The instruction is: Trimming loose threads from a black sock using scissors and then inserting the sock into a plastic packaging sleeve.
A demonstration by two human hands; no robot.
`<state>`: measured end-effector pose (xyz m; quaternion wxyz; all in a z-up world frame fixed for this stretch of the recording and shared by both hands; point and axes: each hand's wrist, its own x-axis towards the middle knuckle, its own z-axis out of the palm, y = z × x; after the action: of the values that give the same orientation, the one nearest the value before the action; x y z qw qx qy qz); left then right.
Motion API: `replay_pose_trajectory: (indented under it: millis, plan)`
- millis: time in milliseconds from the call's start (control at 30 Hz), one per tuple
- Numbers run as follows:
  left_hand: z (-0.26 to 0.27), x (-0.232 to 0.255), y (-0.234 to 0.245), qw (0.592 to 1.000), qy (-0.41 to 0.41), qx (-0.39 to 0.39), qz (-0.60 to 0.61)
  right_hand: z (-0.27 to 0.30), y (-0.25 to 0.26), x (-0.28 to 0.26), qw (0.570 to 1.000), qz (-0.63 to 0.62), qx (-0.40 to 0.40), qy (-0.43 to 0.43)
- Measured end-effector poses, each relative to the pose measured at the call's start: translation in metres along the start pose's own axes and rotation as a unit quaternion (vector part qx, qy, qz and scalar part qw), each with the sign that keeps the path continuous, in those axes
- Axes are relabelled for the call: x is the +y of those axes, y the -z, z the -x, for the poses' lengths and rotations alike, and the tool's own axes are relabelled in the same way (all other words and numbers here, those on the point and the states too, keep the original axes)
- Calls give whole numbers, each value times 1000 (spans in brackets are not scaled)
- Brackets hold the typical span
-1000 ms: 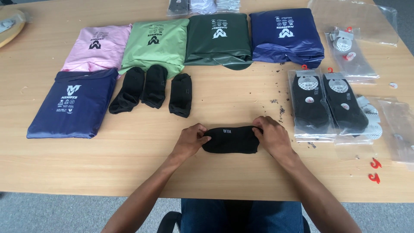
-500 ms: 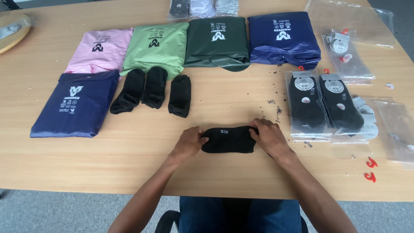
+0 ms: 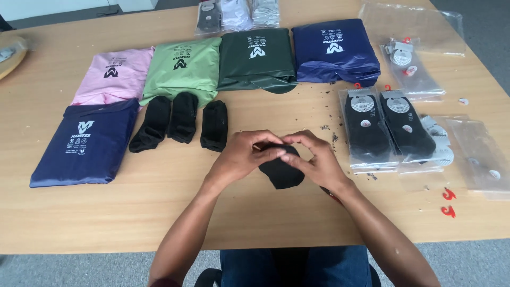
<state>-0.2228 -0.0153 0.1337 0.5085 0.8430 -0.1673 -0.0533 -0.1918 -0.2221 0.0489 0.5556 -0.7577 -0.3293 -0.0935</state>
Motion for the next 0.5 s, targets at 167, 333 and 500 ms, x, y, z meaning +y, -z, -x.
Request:
replay_pose_trajectory:
  millis: [167, 333, 500]
  plan:
    - [-8, 1, 4, 997, -44, 46, 31, -8, -4, 18, 988, -140, 68, 25]
    - [-16, -31, -8, 991, -61, 97, 68, -13, -8, 30, 964, -234, 128, 2]
    - [-16, -78, -42, 961, -48, 211, 175, -6, -17, 18, 959, -205, 196, -23]
